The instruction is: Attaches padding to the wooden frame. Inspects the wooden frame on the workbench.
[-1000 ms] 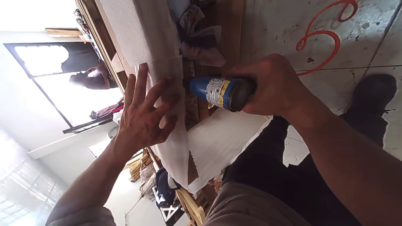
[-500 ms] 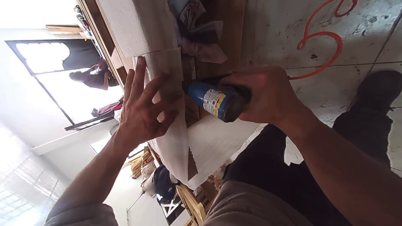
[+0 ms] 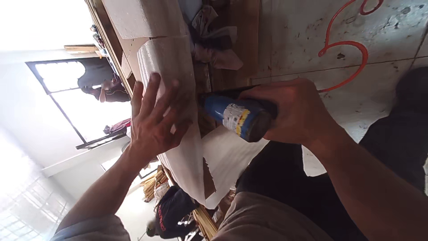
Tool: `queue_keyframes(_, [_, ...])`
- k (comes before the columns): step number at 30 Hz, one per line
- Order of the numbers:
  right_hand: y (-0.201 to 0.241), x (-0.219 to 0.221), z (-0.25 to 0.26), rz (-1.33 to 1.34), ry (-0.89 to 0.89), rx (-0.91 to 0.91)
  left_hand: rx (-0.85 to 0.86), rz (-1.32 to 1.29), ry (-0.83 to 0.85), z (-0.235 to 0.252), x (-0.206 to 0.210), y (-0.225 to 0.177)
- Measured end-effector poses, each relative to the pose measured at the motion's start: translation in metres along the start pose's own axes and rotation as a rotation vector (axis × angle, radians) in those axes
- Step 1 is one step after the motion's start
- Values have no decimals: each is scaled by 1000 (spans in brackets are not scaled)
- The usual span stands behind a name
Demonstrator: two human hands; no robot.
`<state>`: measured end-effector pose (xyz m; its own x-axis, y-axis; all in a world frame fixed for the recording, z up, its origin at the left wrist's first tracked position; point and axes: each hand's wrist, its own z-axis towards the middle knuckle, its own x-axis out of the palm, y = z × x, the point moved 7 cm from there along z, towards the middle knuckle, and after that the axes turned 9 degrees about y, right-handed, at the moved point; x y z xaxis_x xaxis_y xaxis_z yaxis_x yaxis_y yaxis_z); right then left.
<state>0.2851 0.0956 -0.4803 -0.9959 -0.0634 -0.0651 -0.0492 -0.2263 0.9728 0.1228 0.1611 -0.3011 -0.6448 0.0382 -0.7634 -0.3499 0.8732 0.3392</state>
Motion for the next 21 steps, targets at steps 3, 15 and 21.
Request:
queue_keyframes(3, [-2, 3, -20, 30, -69, 14, 57, 65, -6, -24, 9, -11])
queue_keyframes(15, [10, 26, -30, 28, -120, 13, 108, 20, 107, -14, 3, -14])
queue_keyframes(21, [10, 37, -17, -14, -81, -1, 107, -101, 123, -17, 4, -13])
